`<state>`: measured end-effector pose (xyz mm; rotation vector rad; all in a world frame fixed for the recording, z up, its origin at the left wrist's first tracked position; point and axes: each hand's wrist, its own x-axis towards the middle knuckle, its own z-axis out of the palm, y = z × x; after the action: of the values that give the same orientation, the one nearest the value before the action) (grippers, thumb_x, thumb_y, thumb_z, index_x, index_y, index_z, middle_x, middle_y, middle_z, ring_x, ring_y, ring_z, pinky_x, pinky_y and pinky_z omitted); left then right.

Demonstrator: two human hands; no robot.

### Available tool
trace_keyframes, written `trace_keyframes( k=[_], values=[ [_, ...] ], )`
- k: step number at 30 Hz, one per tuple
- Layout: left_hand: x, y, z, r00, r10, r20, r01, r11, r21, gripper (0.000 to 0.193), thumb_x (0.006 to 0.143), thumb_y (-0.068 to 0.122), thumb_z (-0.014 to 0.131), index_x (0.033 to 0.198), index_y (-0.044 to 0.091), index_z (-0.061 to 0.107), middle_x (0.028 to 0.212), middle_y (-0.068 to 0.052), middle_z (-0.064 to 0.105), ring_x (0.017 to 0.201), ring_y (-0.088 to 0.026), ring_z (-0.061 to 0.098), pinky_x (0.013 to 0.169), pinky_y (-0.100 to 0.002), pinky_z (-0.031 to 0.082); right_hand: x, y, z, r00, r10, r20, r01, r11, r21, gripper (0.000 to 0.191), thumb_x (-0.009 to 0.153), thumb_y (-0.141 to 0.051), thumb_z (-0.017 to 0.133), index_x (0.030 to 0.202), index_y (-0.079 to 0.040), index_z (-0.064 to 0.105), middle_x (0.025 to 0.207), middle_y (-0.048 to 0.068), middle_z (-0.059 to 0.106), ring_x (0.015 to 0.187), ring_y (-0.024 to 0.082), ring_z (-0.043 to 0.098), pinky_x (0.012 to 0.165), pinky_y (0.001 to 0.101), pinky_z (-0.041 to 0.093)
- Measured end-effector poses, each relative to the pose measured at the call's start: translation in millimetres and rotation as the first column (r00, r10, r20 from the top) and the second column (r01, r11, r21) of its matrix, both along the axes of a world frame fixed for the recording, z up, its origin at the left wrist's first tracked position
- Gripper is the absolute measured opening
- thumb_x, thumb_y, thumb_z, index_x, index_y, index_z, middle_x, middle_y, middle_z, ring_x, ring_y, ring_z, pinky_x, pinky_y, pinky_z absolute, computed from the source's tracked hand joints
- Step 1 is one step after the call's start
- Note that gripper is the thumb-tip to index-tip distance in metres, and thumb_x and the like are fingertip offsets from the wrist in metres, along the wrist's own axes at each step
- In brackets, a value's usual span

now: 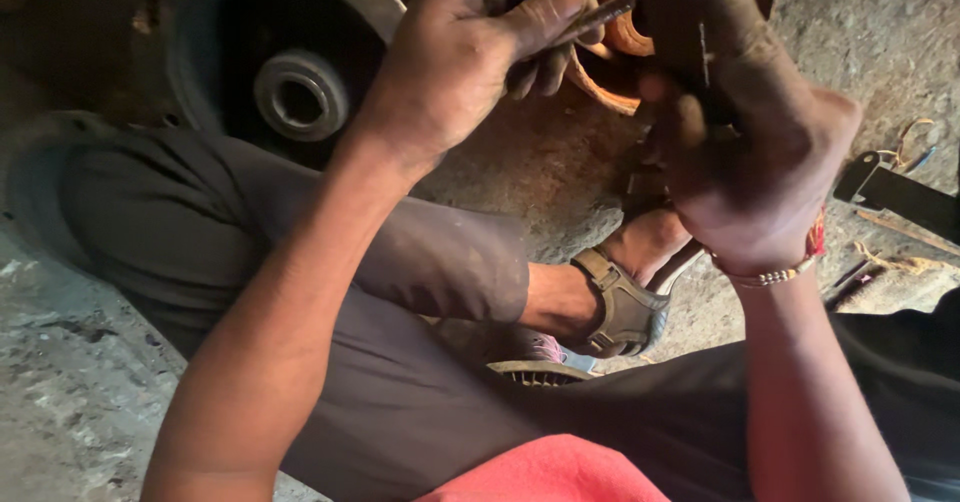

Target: The person sits on the ground and uses a flat file to file and clean rust from small cast-iron housings and wheel-like castings, working on one part at a time and turning the parts to reach different surfaces.

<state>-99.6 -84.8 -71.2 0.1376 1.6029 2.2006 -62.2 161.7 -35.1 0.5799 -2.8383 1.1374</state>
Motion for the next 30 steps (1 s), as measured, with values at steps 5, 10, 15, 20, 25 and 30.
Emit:
trace_keyframes(
  k=[5,10,15,20,25,30],
  values=[
    [-2.5,-0.1,5.7,0.996,-0.026,-0.081,0.024,0.999,-0.023,0.033,0.114,0.034,0.063,0.105,0.002,0.069,0.087,0.0,0.067,0.069,-0.007,0.061,0.063,-0.024,0.051,3.9,-3.2,2.1,0.996,-0.008,0.086,0.021,0.988,-0.154,0.06,0.104,0.014,0.06,0.159,-0.007,0.048,0.131,0.015,0.076,0.09,0.012,0.077,0.076,0.0224,0.063],
    [-4.1,-1.3,14.6,0.986,-0.047,-0.157,0.03,0.994,-0.109,0.039,0.11,0.041,0.062,0.102,0.004,0.071,0.082,0.002,0.064,0.065,-0.005,0.055,0.06,-0.023,0.046,2.5,-6.3,4.6,0.996,0.021,0.086,0.002,0.964,-0.266,0.057,0.112,0.019,0.058,0.16,-0.007,0.04,0.147,0.014,0.064,0.107,0.019,0.076,0.091,0.0276,0.068],
    [-4.6,-2.5,16.7,0.987,-0.067,-0.146,0.049,0.991,-0.128,0.042,0.114,0.041,0.064,0.099,0.004,0.074,0.07,0.003,0.059,0.059,-0.004,0.052,0.057,-0.021,0.041,4.8,-12.8,15.3,0.99,0.019,0.142,0.026,0.951,-0.307,0.055,0.115,0.021,0.058,0.161,-0.004,0.04,0.149,0.016,0.065,0.1,0.016,0.076,0.085,0.0262,0.067],
    [-4.5,-3.7,15.5,0.983,-0.083,-0.166,0.06,0.988,-0.141,0.035,0.111,0.038,0.064,0.11,0.006,0.079,0.075,0.001,0.065,0.062,-0.004,0.056,0.058,-0.02,0.043,6.7,-16.6,21.2,0.981,-0.004,0.192,0.059,0.958,-0.281,0.053,0.112,0.018,0.059,0.158,-0.004,0.045,0.114,0.012,0.078,0.084,0.011,0.076,0.073,0.0225,0.065],
    [-6.5,-1.3,14.9,0.979,-0.072,-0.192,0.063,0.997,-0.053,0.029,0.111,0.033,0.065,0.113,0.006,0.076,0.1,-0.002,0.077,0.079,-0.006,0.067,0.074,-0.022,0.057,4.5,-12.9,18.3,0.997,0.055,0.062,-0.043,0.983,-0.177,0.057,0.108,0.017,0.06,0.156,-0.007,0.041,0.114,0.013,0.077,0.091,0.012,0.079,0.08,0.0226,0.065],
    [-4.5,-0.4,19.1,0.979,-0.075,-0.191,0.039,0.982,-0.186,0.025,0.111,0.028,0.07,0.114,0.006,0.079,0.102,-0.002,0.08,0.08,-0.007,0.071,0.078,-0.025,0.059,-3.7,-12.3,9.4,0.998,0.039,0.05,-0.034,0.993,-0.114,0.057,0.107,0.014,0.061,0.157,-0.007,0.043,0.119,0.014,0.077,0.092,0.014,0.08,0.078,0.0229,0.065]
  ],
)
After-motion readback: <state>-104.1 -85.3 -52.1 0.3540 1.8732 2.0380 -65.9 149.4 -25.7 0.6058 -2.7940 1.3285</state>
